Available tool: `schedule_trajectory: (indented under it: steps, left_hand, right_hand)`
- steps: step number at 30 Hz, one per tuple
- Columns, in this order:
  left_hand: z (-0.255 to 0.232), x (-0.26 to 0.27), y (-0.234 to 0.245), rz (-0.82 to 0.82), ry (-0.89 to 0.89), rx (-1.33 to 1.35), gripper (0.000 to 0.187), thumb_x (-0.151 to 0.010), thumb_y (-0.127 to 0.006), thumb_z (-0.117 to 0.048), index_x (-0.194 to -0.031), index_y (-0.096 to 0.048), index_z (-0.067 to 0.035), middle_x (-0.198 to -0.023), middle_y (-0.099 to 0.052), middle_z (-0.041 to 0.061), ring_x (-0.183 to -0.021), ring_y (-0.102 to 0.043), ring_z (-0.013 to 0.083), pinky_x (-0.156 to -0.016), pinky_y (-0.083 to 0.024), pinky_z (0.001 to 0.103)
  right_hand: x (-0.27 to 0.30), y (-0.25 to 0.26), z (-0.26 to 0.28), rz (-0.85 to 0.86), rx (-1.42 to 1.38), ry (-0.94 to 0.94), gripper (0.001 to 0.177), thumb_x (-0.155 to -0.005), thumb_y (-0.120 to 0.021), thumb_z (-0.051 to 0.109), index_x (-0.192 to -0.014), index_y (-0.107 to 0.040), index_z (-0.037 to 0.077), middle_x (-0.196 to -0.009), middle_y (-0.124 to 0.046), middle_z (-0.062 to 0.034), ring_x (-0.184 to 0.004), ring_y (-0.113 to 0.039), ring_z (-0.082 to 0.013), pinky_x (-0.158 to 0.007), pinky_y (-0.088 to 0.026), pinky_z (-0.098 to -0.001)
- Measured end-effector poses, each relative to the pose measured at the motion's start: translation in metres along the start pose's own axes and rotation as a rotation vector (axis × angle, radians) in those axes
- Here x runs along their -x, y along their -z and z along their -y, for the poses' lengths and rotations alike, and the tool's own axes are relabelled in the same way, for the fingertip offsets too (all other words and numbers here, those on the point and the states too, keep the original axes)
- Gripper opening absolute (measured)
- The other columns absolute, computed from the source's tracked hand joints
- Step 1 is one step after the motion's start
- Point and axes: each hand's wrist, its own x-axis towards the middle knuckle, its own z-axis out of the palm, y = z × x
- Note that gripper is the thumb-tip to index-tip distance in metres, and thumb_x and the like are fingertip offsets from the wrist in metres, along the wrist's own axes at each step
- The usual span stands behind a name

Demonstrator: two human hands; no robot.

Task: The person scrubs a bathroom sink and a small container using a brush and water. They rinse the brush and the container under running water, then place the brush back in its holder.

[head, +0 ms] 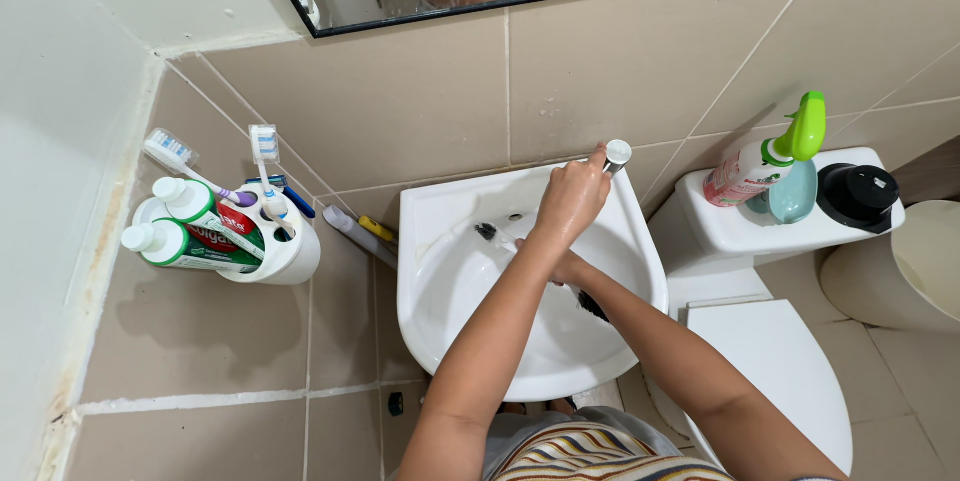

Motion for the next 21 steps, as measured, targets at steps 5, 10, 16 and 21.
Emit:
schedule_trajectory:
  steps: [5,10,16,21]
  left_hand:
    - [0.007,0.001,-0.001,0.02,0.002,0.018,0.045,-0.099,-0.06,-0.018,-0.14,-0.057,-0.001,-0.073,-0.07,0.02,-0.069,-0.071,0.0376,-0.068,-0.058,0.049]
    - [0.009,-0.001,0.002,-0.003,-0.028,0.009,0.041,-0.102,-0.058,-0.021,-0.139,-0.06,-0.005,-0.075,-0.071,0.02,-0.071,-0.071,0.0382,-0.069,-0.057,0.05]
    - [0.017,0.001,0.01,0.136,0.117,0.051,0.043,-0.103,-0.053,-0.03,-0.144,-0.059,-0.02,-0.082,-0.073,0.021,-0.08,-0.072,0.0384,-0.077,-0.057,0.049]
    - [0.076,0.03,0.018,-0.09,0.228,0.71,0.038,-0.106,-0.05,-0.029,-0.14,-0.059,-0.015,-0.127,-0.075,0.011,-0.117,-0.071,0.0265,-0.103,-0.052,0.037]
  right_hand:
    - [0.01,0.003,0.012,0.028,0.07,-0.097,0.035,-0.099,-0.053,0.041,-0.083,-0.051,0.009,-0.057,-0.041,0.0019,-0.043,-0.04,-0.0131,-0.04,-0.034,-0.033]
    - [0.008,0.007,0.005,0.048,0.063,-0.01,0.039,-0.099,-0.05,0.037,-0.078,-0.046,0.005,-0.056,-0.039,-0.0012,-0.041,-0.04,-0.0142,-0.037,-0.033,-0.0329]
    - [-0.003,0.004,-0.021,0.013,0.018,-0.076,0.04,-0.104,-0.046,0.043,-0.094,-0.059,0.006,-0.061,-0.049,-0.004,-0.042,-0.044,-0.0137,-0.038,-0.038,-0.0325]
    - [-0.006,0.004,-0.026,-0.021,0.185,-0.005,0.033,-0.101,-0.048,0.037,-0.114,-0.059,0.008,-0.072,-0.064,-0.0064,-0.053,-0.053,-0.0213,-0.053,-0.046,-0.0407]
